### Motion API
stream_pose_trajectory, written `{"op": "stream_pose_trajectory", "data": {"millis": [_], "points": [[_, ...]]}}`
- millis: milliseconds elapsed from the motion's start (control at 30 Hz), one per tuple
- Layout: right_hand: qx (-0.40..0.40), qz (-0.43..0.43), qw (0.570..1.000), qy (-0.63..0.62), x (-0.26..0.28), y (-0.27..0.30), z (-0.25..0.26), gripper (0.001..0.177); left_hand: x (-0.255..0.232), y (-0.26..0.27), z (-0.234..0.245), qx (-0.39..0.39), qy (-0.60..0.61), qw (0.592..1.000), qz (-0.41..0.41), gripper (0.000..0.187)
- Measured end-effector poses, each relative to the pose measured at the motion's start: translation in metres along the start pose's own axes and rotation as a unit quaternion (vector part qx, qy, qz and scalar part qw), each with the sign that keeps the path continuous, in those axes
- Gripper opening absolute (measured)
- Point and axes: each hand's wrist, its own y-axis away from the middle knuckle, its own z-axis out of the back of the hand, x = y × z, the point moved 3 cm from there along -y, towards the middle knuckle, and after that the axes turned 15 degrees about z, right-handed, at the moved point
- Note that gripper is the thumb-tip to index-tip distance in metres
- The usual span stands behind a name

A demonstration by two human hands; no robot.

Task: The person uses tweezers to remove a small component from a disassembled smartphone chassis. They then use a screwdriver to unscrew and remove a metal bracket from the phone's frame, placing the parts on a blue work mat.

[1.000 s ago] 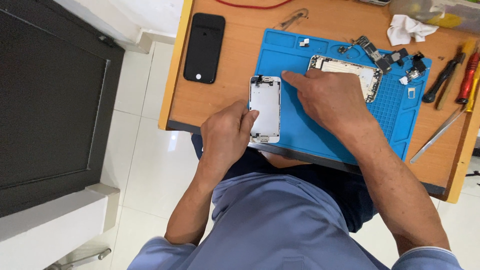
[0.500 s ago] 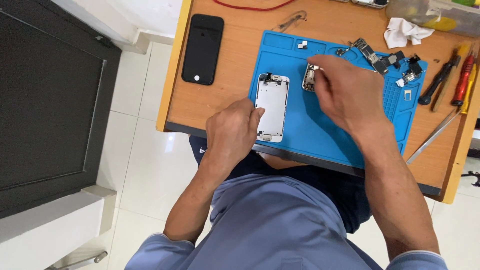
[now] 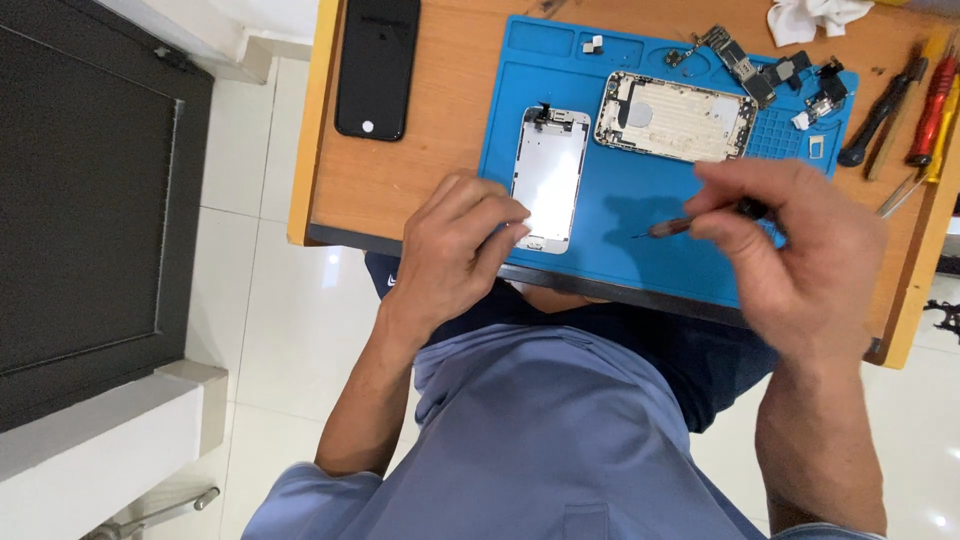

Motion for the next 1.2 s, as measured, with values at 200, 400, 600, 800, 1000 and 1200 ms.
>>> {"op": "stream_pose_trajectory", "data": {"millis": [200, 400, 600, 800, 1000, 1200], "points": [[-0.008, 0.069, 0.997, -0.042, 0.009, 0.002, -0.031, 0.023, 0.010, 0.005, -0.006, 0.039, 0.006, 0.998, -0.056, 0.011], [-0.015, 0.093, 0.995, -0.013, 0.011, -0.004, -0.034, 0.022, 0.008, -0.003, -0.015, 0.012, -0.026, 0.999, -0.044, 0.011], [0.036, 0.061, 0.997, 0.022, 0.008, -0.010, -0.034, 0.017, 0.012, -0.006, -0.017, 0.022, -0.029, 0.997, -0.064, 0.019], [0.014, 0.082, 0.996, -0.018, 0.002, -0.012, -0.037, 0.020, 0.008, -0.008, -0.019, 0.053, -0.001, 0.996, -0.072, 0.006], [0.005, 0.083, 0.996, -0.024, 0.000, -0.009, -0.032, 0.021, 0.005, -0.017, -0.018, 0.063, 0.016, 0.992, -0.105, 0.004], [0.010, 0.131, 0.991, 0.023, 0.000, -0.011, -0.023, 0.030, 0.005, -0.020, -0.021, 0.058, 0.020, 0.992, -0.108, 0.006]]}}
